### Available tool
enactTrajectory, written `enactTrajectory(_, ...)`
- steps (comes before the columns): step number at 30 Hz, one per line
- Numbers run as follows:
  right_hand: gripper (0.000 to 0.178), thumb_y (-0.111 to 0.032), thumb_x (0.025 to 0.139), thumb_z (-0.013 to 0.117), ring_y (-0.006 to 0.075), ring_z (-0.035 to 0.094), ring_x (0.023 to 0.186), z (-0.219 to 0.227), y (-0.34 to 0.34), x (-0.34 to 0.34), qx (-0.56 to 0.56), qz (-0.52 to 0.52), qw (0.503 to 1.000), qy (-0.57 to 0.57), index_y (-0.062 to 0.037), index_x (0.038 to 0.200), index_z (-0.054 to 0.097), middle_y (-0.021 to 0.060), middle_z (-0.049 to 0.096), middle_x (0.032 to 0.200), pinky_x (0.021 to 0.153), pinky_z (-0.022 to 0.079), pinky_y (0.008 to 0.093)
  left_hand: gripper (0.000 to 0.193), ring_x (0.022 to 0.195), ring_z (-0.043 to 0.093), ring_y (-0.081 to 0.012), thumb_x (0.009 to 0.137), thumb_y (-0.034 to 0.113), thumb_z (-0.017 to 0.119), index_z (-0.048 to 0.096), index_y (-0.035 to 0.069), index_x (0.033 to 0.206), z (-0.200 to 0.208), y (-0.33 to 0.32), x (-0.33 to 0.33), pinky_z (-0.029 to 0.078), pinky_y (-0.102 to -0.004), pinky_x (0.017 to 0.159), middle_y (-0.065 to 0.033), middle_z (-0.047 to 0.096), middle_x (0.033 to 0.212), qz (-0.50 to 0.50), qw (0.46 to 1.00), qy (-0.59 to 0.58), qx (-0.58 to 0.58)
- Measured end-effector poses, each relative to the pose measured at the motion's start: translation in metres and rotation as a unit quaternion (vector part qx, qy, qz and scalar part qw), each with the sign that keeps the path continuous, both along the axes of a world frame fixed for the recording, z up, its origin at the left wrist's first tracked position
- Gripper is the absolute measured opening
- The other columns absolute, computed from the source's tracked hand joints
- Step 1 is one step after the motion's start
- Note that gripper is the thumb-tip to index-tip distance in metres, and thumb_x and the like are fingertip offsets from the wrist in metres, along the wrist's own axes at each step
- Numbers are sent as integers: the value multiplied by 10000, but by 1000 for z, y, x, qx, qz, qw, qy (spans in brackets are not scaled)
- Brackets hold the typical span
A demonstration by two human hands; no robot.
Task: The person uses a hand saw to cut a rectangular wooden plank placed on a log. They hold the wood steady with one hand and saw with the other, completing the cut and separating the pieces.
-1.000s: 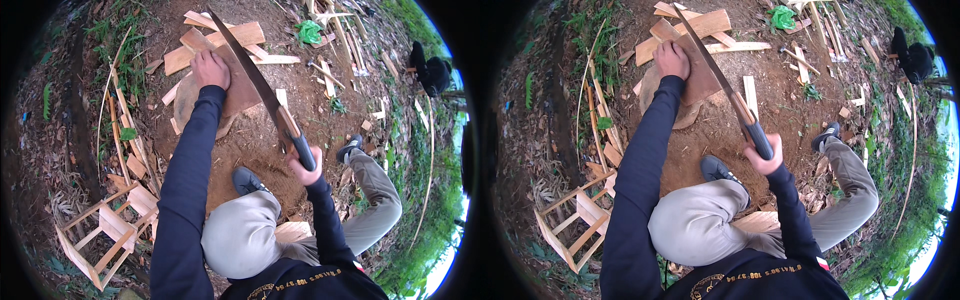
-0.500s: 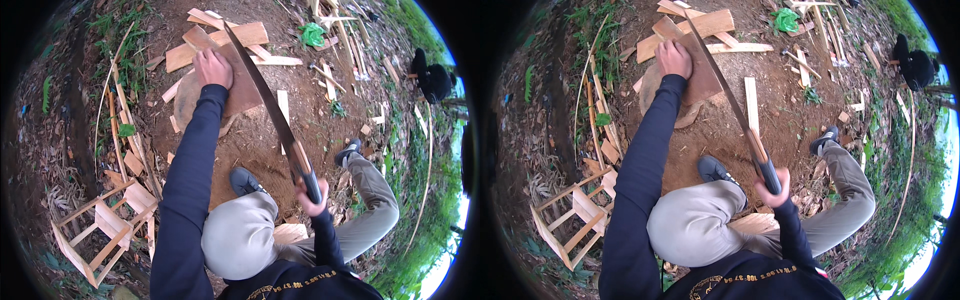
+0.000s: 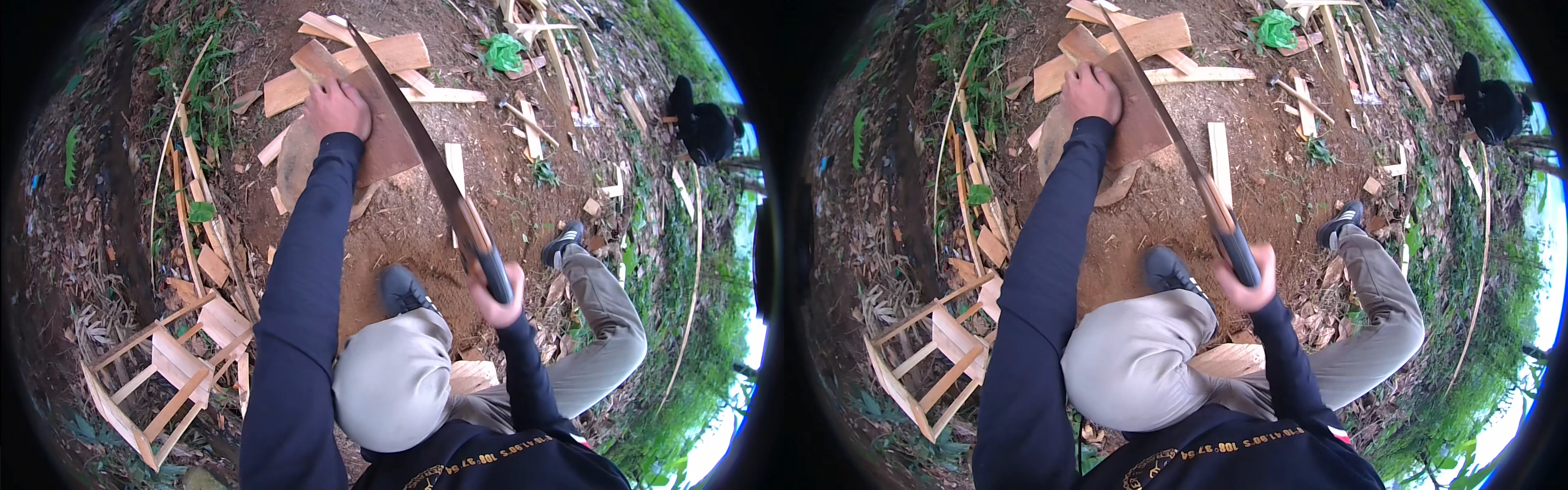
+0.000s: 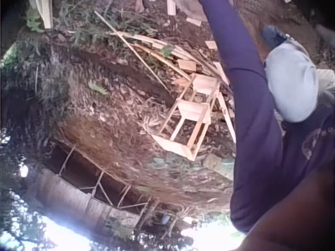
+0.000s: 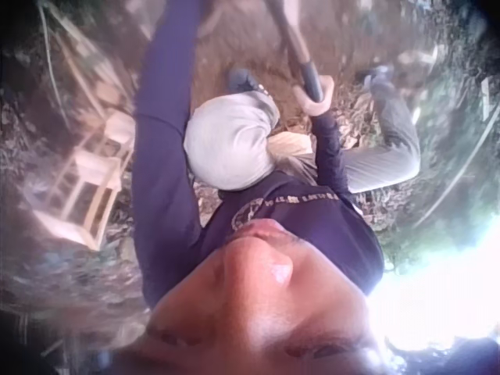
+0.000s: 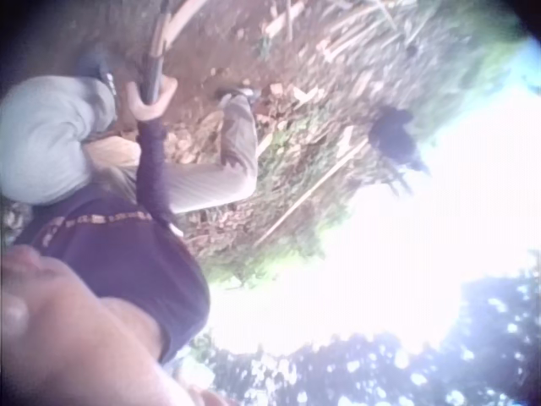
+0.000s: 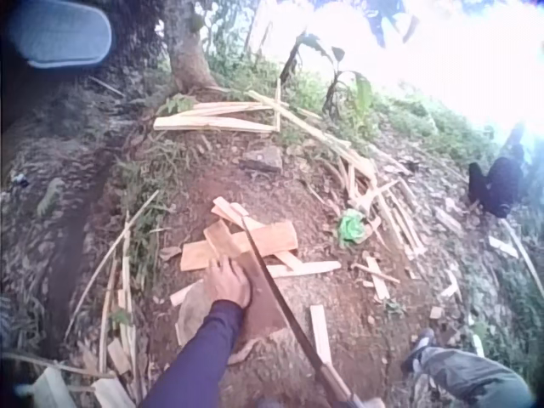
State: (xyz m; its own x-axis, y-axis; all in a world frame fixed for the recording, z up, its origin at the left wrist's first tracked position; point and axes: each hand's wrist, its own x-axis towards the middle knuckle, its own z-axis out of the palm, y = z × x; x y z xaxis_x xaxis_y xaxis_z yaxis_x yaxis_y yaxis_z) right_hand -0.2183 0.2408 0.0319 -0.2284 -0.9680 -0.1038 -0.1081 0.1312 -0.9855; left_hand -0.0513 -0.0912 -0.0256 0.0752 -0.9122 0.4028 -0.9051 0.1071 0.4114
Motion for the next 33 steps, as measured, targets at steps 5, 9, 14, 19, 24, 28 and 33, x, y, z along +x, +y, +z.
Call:
enactTrajectory(5, 201, 20, 761, 637, 43, 465, 526, 8, -9, -5, 4, 0, 999, -42, -48, 636, 495, -34, 476, 572, 483, 382, 262, 258, 979, 575, -412, 928, 248, 505, 612, 30, 1016, -3, -1, 3, 424, -525, 893, -212, 579, 1049, -8, 1000, -9, -11)
enactTrajectory(9, 193, 20, 734, 636, 48, 454, 529, -1, 35, -14, -21, 14, 1000, -10, -52, 629, 491, -13, 478, 583, 495, 388, 267, 286, 1004, 569, -414, 951, 266, 473, 612, 40, 1060, -2, -2, 2, 428, -526, 900, -207, 581, 1069, 0, 1000, -20, 3)
enactTrajectory(14, 247, 7, 771, 675, 34, 447, 532, 18, -40, 3, 12, -28, 999, -22, -57, 632, 482, -39, 447, 562, 487, 362, 247, 311, 1018, 566, -410, 967, 277, 457, 609, 35, 1089, 0, 1, -1, 432, -523, 904, -208, 580, 1085, -10, 1000, -17, 20)
enactTrajectory(19, 212, 22, 725, 658, 54, 435, 481, 5, 40, -20, -11, 13, 1000, 17, -51, 609, 496, -17, 451, 528, 458, 364, 265, 322, 1032, 569, -406, 969, 284, 457, 618, 32, 1089, 3, -4, 1, 430, -524, 917, -204, 590, 1097, -2, 999, -32, 17)
enactTrajectory(24, 221, 10, 720, 675, 64, 450, 441, -2, -15, -3, -1, 2, 999, 47, -53, 589, 509, 10, 454, 493, 436, 367, 281, 317, 1041, 569, -410, 966, 290, 454, 622, 41, 1070, -4, 1, 0, 431, -519, 905, -213, 593, 1115, -8, 1000, -11, 4)
enactTrajectory(28, 225, 0, 689, 666, 82, 454, 429, 3, 23, -6, 4, 3, 1000, 10, -59, 571, 484, 21, 451, 485, 441, 372, 275, 275, 1009, 561, -416, 931, 241, 485, 623, 24, 1028, -5, -3, 2, 409, -538, 911, -224, 579, 1064, -8, 1000, -11, -4)
enactTrajectory(33, 217, -1, 690, 661, 85, 479, 435, -18, 27, -7, -7, -19, 999, 32, -44, 570, 486, 24, 454, 487, 443, 383, 280, 329, 1042, 562, -408, 970, 299, 445, 614, 56, 1113, -6, 0, 0, 409, -526, 928, -196, 584, 1103, -15, 1000, -19, 16)
